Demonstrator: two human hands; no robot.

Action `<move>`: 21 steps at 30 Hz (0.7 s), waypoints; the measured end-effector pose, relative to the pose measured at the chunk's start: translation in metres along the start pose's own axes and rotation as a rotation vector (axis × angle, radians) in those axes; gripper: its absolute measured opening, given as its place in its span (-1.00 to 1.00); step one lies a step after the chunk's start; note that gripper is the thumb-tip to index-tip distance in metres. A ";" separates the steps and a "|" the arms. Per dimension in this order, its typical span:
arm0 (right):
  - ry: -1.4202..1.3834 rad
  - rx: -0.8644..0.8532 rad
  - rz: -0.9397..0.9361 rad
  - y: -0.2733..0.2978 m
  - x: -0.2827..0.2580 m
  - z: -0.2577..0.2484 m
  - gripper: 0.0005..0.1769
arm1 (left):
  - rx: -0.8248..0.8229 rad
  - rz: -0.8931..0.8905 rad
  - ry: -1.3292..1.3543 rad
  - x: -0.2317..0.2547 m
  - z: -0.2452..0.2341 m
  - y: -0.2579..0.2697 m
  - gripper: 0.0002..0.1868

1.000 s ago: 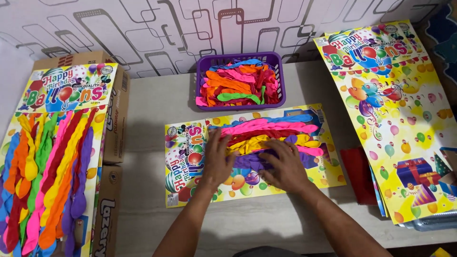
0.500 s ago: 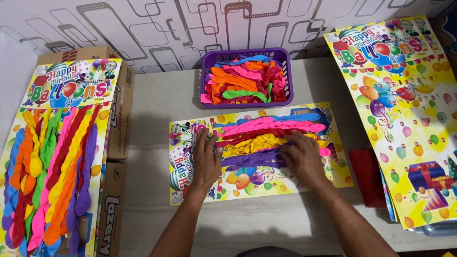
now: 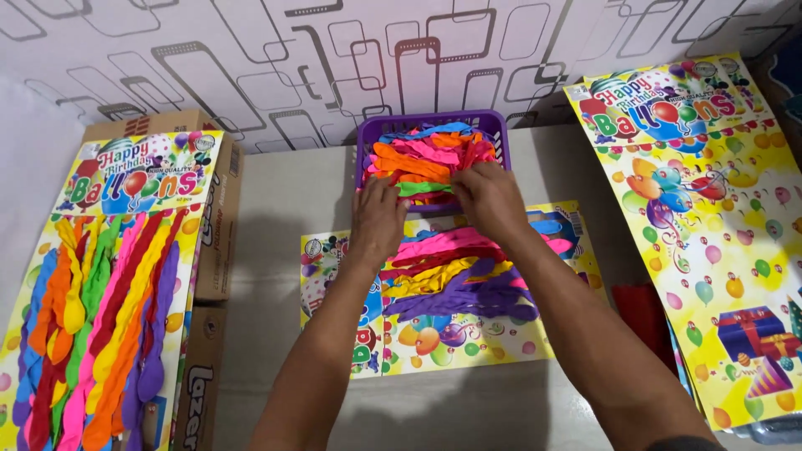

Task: Attaching individual balloons to a cardboard display sheet for retail packaging

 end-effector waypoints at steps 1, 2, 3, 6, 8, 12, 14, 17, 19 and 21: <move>-0.001 0.004 0.001 -0.009 0.004 0.015 -0.89 | 0.001 0.003 -0.003 0.004 -0.002 -0.001 -0.59; 0.004 0.004 -0.003 -0.017 0.007 0.029 -0.91 | -0.052 -0.005 0.007 0.007 0.002 -0.002 -0.58; 0.010 0.004 -0.006 -0.025 0.011 0.045 -0.92 | -0.106 -0.014 0.016 0.010 0.006 -0.001 -0.57; 0.161 -0.191 0.165 -0.038 0.019 0.066 -0.75 | -0.179 -0.028 0.058 0.018 0.000 -0.004 -0.58; 0.143 -0.191 0.177 -0.035 0.026 0.075 -0.84 | -0.161 -0.021 0.074 0.013 0.004 -0.006 -0.58; 0.022 -0.157 0.237 -0.040 0.025 0.052 -0.89 | -0.038 0.026 0.100 0.006 -0.003 -0.012 -0.64; -0.080 -0.138 0.236 -0.046 0.022 0.036 -0.88 | 0.010 0.024 0.135 -0.001 -0.001 -0.015 -0.66; -0.294 -0.166 0.382 -0.056 0.017 0.005 -0.87 | 0.091 0.021 0.219 0.008 -0.020 -0.020 -0.67; -0.411 -0.220 0.532 -0.056 0.015 -0.009 -0.87 | 0.118 0.015 0.269 0.018 -0.038 -0.021 -0.67; -0.639 -0.271 0.537 -0.056 0.003 -0.023 -0.90 | 0.172 0.022 0.346 0.031 -0.057 -0.021 -0.64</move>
Point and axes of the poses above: each hand's wrist, its own y-axis away from the middle knuckle, its own z-axis out of the palm, x = y × z, the point moved 10 cm from there along -y, towards the middle knuckle, and after that the axes turned 13 degrees about z, right-handed, at the moved point
